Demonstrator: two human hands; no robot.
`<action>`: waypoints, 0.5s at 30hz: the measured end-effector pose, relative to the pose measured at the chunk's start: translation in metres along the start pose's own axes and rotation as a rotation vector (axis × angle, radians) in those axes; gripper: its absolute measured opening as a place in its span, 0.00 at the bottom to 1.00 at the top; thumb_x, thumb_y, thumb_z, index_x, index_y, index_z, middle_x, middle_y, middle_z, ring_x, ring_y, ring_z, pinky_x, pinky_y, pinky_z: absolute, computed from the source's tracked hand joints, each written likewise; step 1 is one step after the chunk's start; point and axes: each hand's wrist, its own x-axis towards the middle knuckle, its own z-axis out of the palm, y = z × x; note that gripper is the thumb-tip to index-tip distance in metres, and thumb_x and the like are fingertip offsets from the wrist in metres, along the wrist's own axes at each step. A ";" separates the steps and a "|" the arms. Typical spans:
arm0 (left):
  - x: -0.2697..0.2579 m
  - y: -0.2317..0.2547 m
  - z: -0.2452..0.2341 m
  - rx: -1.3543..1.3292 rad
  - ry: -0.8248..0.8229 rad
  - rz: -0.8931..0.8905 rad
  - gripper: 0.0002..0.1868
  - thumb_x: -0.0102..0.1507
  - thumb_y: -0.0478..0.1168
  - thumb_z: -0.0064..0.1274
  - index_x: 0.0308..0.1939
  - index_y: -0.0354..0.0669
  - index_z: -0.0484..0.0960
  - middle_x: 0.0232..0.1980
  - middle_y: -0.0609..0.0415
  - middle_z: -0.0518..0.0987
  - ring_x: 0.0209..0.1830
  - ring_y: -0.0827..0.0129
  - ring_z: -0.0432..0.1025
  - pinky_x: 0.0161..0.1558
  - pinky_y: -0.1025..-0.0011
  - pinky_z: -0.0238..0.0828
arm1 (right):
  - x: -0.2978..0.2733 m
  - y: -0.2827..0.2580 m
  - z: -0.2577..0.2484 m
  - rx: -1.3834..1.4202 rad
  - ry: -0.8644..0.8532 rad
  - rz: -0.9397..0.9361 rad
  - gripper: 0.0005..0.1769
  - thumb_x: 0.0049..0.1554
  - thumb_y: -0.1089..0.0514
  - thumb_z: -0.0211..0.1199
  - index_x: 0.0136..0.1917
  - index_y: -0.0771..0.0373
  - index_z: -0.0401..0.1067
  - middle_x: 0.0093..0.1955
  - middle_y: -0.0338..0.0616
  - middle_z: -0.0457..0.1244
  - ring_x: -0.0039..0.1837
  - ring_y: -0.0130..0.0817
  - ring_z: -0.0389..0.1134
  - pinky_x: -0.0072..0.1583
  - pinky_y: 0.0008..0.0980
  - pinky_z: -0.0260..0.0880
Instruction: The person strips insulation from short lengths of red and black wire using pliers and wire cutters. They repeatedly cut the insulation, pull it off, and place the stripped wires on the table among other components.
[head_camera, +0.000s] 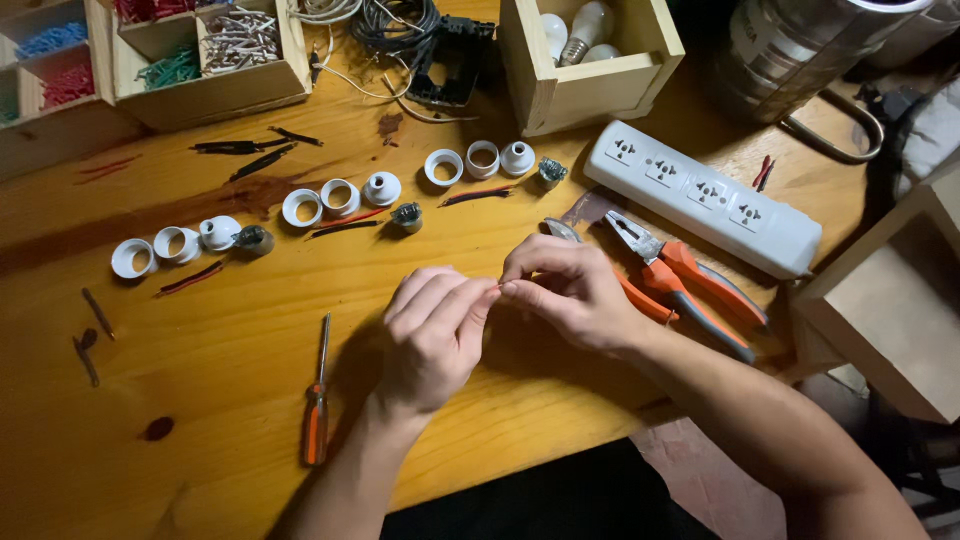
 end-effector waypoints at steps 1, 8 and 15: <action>0.001 0.000 -0.001 0.001 0.001 0.001 0.03 0.67 0.37 0.59 0.39 0.43 0.87 0.31 0.57 0.78 0.34 0.62 0.78 0.45 0.66 0.78 | 0.000 0.000 0.000 0.000 -0.001 -0.001 0.03 0.57 0.64 0.69 0.42 0.67 0.78 0.40 0.50 0.68 0.41 0.32 0.69 0.39 0.30 0.74; 0.003 -0.003 -0.001 0.163 0.057 0.202 0.01 0.64 0.35 0.63 0.39 0.43 0.87 0.32 0.56 0.78 0.35 0.65 0.76 0.49 0.62 0.78 | -0.010 0.020 0.004 0.197 0.027 0.126 0.03 0.57 0.68 0.68 0.41 0.72 0.78 0.40 0.54 0.67 0.42 0.30 0.66 0.36 0.29 0.73; 0.007 0.005 -0.006 -0.104 -0.024 -0.117 0.07 0.66 0.42 0.61 0.39 0.42 0.86 0.32 0.55 0.80 0.32 0.59 0.79 0.41 0.62 0.80 | -0.009 0.012 0.003 0.270 0.055 0.168 0.02 0.56 0.69 0.68 0.42 0.72 0.78 0.40 0.55 0.67 0.41 0.31 0.67 0.36 0.28 0.75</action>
